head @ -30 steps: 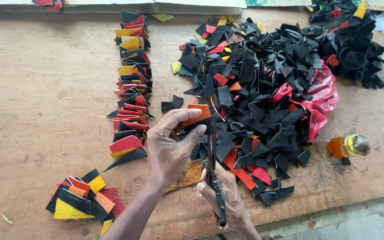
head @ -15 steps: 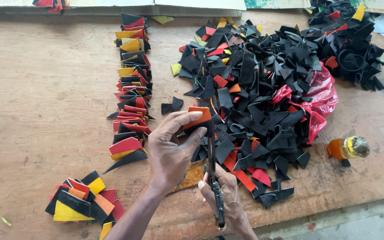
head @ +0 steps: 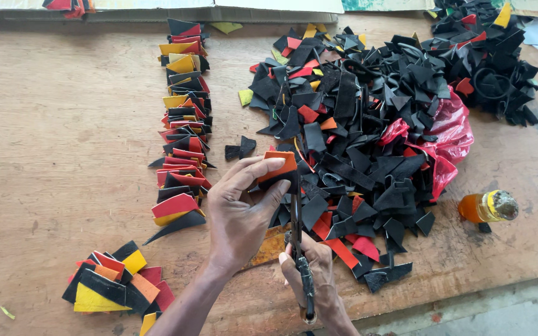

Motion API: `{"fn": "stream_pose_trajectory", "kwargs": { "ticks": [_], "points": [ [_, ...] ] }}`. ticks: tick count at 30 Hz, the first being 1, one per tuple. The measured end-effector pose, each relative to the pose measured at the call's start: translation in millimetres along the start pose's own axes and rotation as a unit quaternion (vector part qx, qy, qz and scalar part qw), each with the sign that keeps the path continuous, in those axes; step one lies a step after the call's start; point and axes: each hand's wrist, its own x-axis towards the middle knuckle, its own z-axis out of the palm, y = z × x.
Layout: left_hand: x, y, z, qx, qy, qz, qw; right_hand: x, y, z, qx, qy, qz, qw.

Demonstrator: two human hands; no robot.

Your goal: The person assembles small colored rubber pieces into layered units on a wooden table. They pick up red, yellow, and black pieces, align them on a small wooden block, and occasionally use shears to trim edges. The assembled units are placed in a growing row on the left side of the table.

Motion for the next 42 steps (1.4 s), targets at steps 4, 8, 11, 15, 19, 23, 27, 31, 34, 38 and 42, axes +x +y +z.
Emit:
{"fn": "stream_pose_trajectory", "kwargs": {
  "ticks": [4, 8, 11, 15, 19, 23, 27, 31, 34, 38, 42],
  "points": [
    [0.5, 1.0, 0.2, -0.020, -0.004, -0.010, 1.000, -1.6, 1.5, 1.0, 0.003, 0.006, -0.021, 1.000],
    [-0.7, 2.8, 0.4, -0.023, -0.010, -0.011, 1.000, -1.4, 1.1, 6.1, 0.039, 0.004, -0.002, 0.999],
    [-1.5, 3.1, 0.0, -0.010, -0.010, -0.006, 1.000, -2.3, 0.4, 7.4, 0.066, -0.008, -0.003, 0.998],
    [-1.0, 2.9, -1.3, -0.015, -0.018, -0.003, 1.000, 0.9, -1.9, 3.6, 0.076, -0.026, 0.039, 0.996],
    [-6.6, 3.7, 1.4, -0.018, -0.022, -0.008, 1.000, 7.5, -6.2, -1.2, 0.041, -0.034, 0.020, 0.998],
    [-11.6, 5.1, 3.2, -0.008, -0.027, -0.001, 1.000, 9.7, -11.6, -4.6, 0.040, -0.027, -0.012, 0.999],
    [-12.5, 4.8, 2.9, -0.002, -0.028, 0.012, 1.000, 7.8, -13.6, -4.2, 0.027, -0.010, 0.000, 1.000],
    [-12.8, 2.0, 1.9, -0.018, -0.029, 0.008, 0.999, 6.3, -10.2, -0.3, 0.045, 0.005, -0.003, 0.999],
    [-13.7, -0.1, 1.6, -0.019, -0.028, 0.008, 0.999, 5.5, -6.3, 1.0, 0.016, 0.028, -0.038, 0.999],
    [-13.6, -1.9, 2.1, -0.036, -0.033, -0.023, 0.999, 2.8, -3.5, 4.7, 0.045, 0.038, -0.005, 0.998],
    [-14.5, -3.3, 5.4, -0.056, -0.039, -0.028, 0.997, 4.1, -7.1, 0.2, 0.056, 0.046, 0.031, 0.997]
  ]
}}
